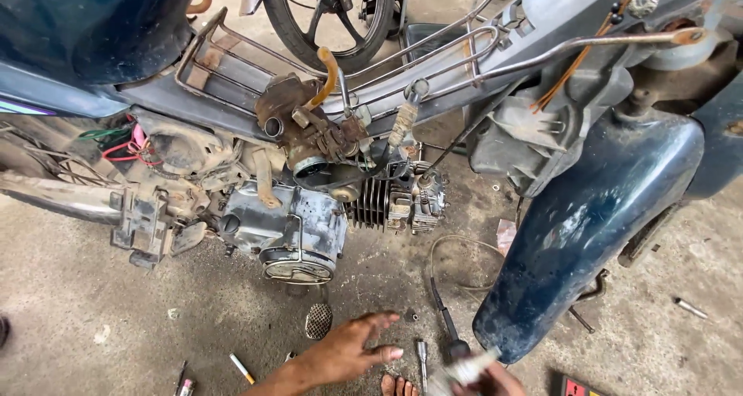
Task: Applying sealant to an engine component and assembling it onto a motorcycle engine block.
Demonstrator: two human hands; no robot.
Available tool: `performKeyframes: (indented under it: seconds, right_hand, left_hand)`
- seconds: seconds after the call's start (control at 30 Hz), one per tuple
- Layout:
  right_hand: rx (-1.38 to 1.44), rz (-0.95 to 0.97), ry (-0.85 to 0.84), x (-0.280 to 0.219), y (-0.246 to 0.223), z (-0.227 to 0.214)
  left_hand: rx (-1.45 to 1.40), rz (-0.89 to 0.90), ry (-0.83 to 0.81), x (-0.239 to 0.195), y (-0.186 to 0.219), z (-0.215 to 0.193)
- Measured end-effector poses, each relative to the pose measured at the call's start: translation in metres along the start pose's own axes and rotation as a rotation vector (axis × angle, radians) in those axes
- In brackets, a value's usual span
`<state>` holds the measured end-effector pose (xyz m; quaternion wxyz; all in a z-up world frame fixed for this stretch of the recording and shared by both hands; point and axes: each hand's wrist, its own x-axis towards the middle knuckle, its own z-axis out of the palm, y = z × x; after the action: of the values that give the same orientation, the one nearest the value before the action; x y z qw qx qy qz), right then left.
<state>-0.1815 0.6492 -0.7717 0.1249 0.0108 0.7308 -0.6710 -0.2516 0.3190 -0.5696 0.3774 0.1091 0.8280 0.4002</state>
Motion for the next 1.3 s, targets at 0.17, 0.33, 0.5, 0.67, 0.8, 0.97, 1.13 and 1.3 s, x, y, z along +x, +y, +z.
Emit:
performKeyframes:
  seconds: [0.17,0.33,0.5,0.67,0.8,0.97,1.13,1.3]
  right_hand:
    - [0.461,0.099,-0.123,0.082,-0.192,0.105]
    - [0.606,0.025,-0.292,0.136,-0.21,0.143]
    - [1.013,0.143,-0.509,0.174,-0.228,0.155]
    - [1.028,-0.017,-0.514,0.192,-0.247,0.16]
    - [0.78,-0.118,-0.461,0.181,-0.234,0.152]
    - [0.464,-0.444,-0.284,0.165,-0.208,0.158]
    - [0.422,-0.378,-0.246,0.151,-0.231,0.15]
    - [0.352,-0.389,-0.335,0.18,-0.242,0.123]
  left_hand:
    - [-0.232,-0.028,0.259,-0.014,0.001,-0.011]
    - [-0.825,-0.027,0.647,-0.034,-0.005,-0.041]
    - [-0.948,0.065,0.859,-0.045,0.03,-0.076]
    - [-1.529,0.518,0.924,0.009,0.016,-0.069]
    - [-1.6,0.484,0.948,0.049,0.003,-0.045]
    - [-1.866,0.534,1.037,0.064,-0.006,-0.016]
    - [-1.856,0.521,0.98,0.075,-0.012,-0.009]
    - [-1.813,0.588,1.049,0.062,0.007,-0.033]
